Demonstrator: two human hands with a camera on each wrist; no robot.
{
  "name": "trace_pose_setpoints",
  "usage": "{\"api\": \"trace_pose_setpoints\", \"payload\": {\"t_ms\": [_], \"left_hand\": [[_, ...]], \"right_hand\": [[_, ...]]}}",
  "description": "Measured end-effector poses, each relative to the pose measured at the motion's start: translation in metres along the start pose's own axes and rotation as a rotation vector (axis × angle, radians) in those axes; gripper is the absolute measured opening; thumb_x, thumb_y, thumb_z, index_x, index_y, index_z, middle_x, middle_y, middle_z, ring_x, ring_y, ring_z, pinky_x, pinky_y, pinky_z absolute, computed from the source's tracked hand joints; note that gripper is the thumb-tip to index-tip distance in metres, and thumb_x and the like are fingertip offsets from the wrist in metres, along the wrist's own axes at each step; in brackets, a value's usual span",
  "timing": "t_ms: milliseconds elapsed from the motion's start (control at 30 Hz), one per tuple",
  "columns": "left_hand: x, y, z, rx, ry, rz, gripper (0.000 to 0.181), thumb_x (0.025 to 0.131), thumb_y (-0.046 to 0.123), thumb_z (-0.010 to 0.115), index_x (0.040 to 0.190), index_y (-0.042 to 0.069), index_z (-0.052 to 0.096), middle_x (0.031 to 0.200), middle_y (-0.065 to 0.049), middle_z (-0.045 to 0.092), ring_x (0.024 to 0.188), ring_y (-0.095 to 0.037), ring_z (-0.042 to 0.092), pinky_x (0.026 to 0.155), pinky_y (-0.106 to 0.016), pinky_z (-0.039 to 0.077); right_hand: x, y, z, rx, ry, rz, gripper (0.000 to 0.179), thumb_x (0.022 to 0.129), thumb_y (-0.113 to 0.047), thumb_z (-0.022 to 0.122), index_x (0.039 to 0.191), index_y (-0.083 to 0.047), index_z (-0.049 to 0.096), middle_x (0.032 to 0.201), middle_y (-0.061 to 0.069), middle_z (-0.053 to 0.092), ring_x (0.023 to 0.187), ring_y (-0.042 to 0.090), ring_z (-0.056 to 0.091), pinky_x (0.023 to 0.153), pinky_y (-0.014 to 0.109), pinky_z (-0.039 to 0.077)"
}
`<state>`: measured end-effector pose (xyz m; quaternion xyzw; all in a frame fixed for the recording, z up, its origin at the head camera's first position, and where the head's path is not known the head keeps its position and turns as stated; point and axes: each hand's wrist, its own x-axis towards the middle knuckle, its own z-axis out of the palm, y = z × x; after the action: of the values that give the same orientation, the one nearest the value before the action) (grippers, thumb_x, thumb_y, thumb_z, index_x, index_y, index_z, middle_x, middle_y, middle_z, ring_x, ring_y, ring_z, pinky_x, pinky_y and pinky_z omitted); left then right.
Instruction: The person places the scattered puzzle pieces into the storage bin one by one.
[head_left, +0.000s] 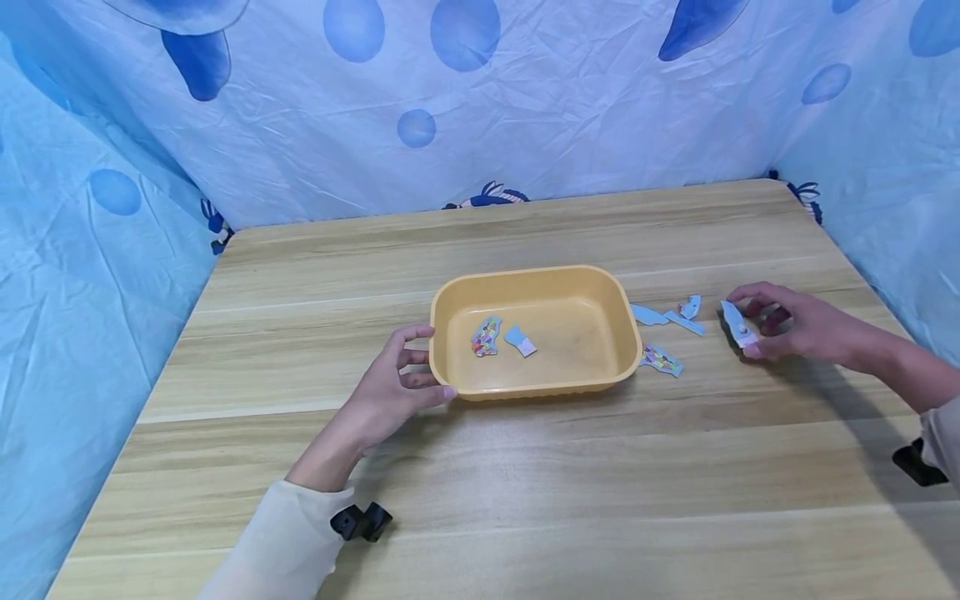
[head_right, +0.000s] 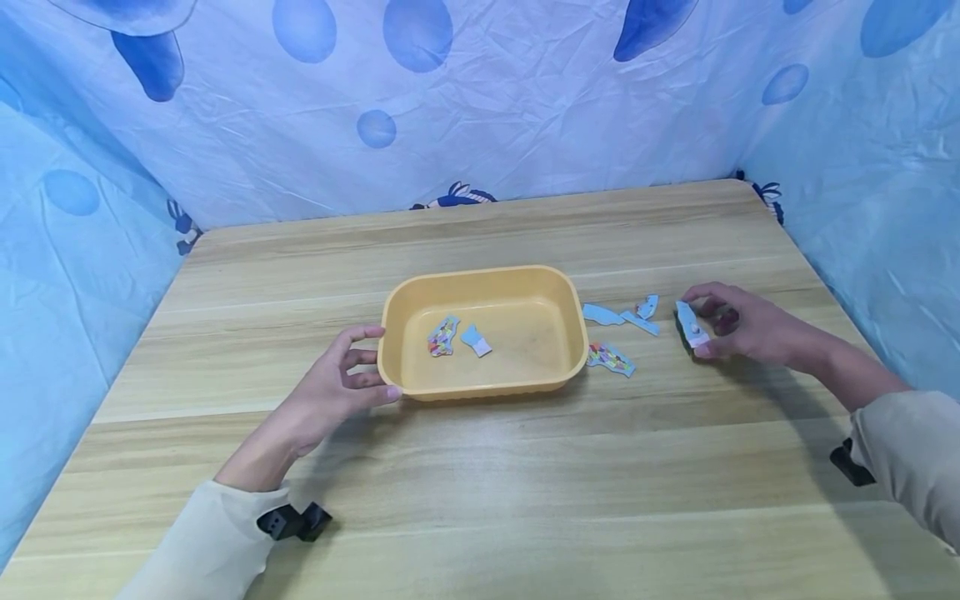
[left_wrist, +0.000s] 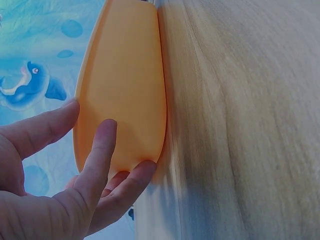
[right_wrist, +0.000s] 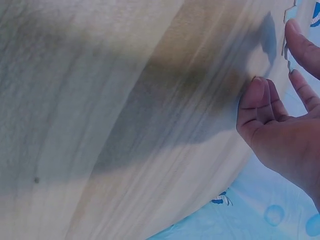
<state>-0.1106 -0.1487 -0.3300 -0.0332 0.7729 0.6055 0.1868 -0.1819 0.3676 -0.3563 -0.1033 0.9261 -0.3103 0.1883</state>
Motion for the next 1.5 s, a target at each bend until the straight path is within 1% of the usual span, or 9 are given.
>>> {"api": "trace_pose_setpoints", "payload": {"t_ms": [133, 233, 333, 433, 633, 800, 933, 1200, 1500], "left_hand": [[0.0, 0.0, 0.0, 0.004, 0.002, -0.005, 0.086, 0.075, -0.002, 0.08, 0.143, 0.019, 0.032, 0.129, -0.018, 0.048, 0.109, -0.03, 0.061, 0.082, -0.032, 0.055], [0.0, -0.001, 0.0, 0.008, 0.004, -0.006, 0.085, 0.075, -0.001, 0.08, 0.143, 0.019, 0.032, 0.129, -0.017, 0.048, 0.11, -0.03, 0.061, 0.083, -0.032, 0.055], [0.0, -0.001, 0.0, 0.011, 0.005, -0.006, 0.085, 0.075, -0.001, 0.08, 0.143, 0.019, 0.032, 0.129, -0.017, 0.048, 0.11, -0.03, 0.061, 0.083, -0.032, 0.055], [0.0, 0.0, 0.0, 0.016, 0.007, -0.006, 0.085, 0.075, -0.001, 0.08, 0.143, 0.019, 0.032, 0.129, -0.017, 0.049, 0.11, -0.03, 0.061, 0.083, -0.032, 0.055], [0.0, 0.0, 0.0, 0.018, 0.005, -0.006, 0.085, 0.075, -0.001, 0.08, 0.142, 0.02, 0.032, 0.129, -0.017, 0.048, 0.11, -0.029, 0.061, 0.083, -0.033, 0.055], [0.0, 0.001, 0.0, 0.021, 0.004, -0.003, 0.085, 0.075, -0.001, 0.08, 0.142, 0.02, 0.032, 0.128, -0.016, 0.048, 0.108, -0.028, 0.062, 0.083, -0.033, 0.055], [0.0, 0.001, 0.0, 0.02, 0.004, -0.001, 0.085, 0.075, -0.001, 0.08, 0.142, 0.02, 0.032, 0.128, -0.016, 0.049, 0.107, -0.027, 0.062, 0.083, -0.033, 0.055], [0.0, 0.0, 0.001, 0.028, 0.013, -0.002, 0.084, 0.075, -0.001, 0.079, 0.142, 0.02, 0.033, 0.127, -0.015, 0.049, 0.107, -0.027, 0.063, 0.083, -0.032, 0.055], [-0.003, 0.0, 0.001, 0.003, -0.001, 0.03, 0.082, 0.076, -0.003, 0.078, 0.143, 0.014, 0.032, 0.128, -0.021, 0.048, 0.108, -0.033, 0.062, 0.081, -0.032, 0.055]], "right_hand": [[0.0, -0.002, -0.002, -0.007, 0.009, -0.005, 0.072, 0.08, -0.017, 0.079, 0.139, -0.007, 0.037, 0.123, 0.023, 0.047, 0.103, 0.035, 0.051, 0.07, 0.026, 0.047], [0.0, -0.003, -0.005, 0.008, 0.017, -0.021, 0.072, 0.08, -0.015, 0.078, 0.138, -0.007, 0.037, 0.123, 0.023, 0.048, 0.099, 0.027, 0.052, 0.068, 0.025, 0.048], [0.0, -0.006, -0.008, 0.018, 0.022, -0.018, 0.072, 0.081, -0.015, 0.078, 0.139, -0.009, 0.037, 0.125, 0.022, 0.047, 0.097, 0.023, 0.052, 0.067, 0.026, 0.049], [0.0, -0.009, -0.011, 0.027, 0.03, -0.01, 0.071, 0.081, -0.015, 0.078, 0.139, -0.011, 0.037, 0.127, 0.022, 0.047, 0.096, 0.023, 0.051, 0.066, 0.028, 0.05], [0.0, -0.014, -0.014, 0.046, 0.044, -0.006, 0.07, 0.081, -0.015, 0.078, 0.139, -0.012, 0.038, 0.128, 0.019, 0.046, 0.093, 0.014, 0.051, 0.066, 0.028, 0.05], [0.001, -0.019, -0.017, 0.042, 0.068, -0.032, 0.067, 0.082, -0.013, 0.077, 0.137, -0.012, 0.04, 0.126, 0.014, 0.047, 0.091, 0.011, 0.051, 0.066, 0.026, 0.05], [0.002, -0.022, -0.018, 0.028, 0.078, -0.049, 0.066, 0.082, -0.013, 0.077, 0.138, -0.012, 0.041, 0.125, 0.013, 0.048, 0.09, 0.008, 0.051, 0.066, 0.026, 0.05], [0.005, -0.028, -0.021, 0.034, 0.072, -0.045, 0.067, 0.082, -0.015, 0.077, 0.138, -0.011, 0.04, 0.126, 0.013, 0.046, 0.091, 0.01, 0.05, 0.067, 0.025, 0.049], [0.006, -0.037, -0.027, 0.048, 0.077, -0.057, 0.066, 0.084, -0.014, 0.076, 0.139, -0.015, 0.04, 0.125, 0.006, 0.045, 0.093, 0.011, 0.051, 0.068, 0.025, 0.049]]}}
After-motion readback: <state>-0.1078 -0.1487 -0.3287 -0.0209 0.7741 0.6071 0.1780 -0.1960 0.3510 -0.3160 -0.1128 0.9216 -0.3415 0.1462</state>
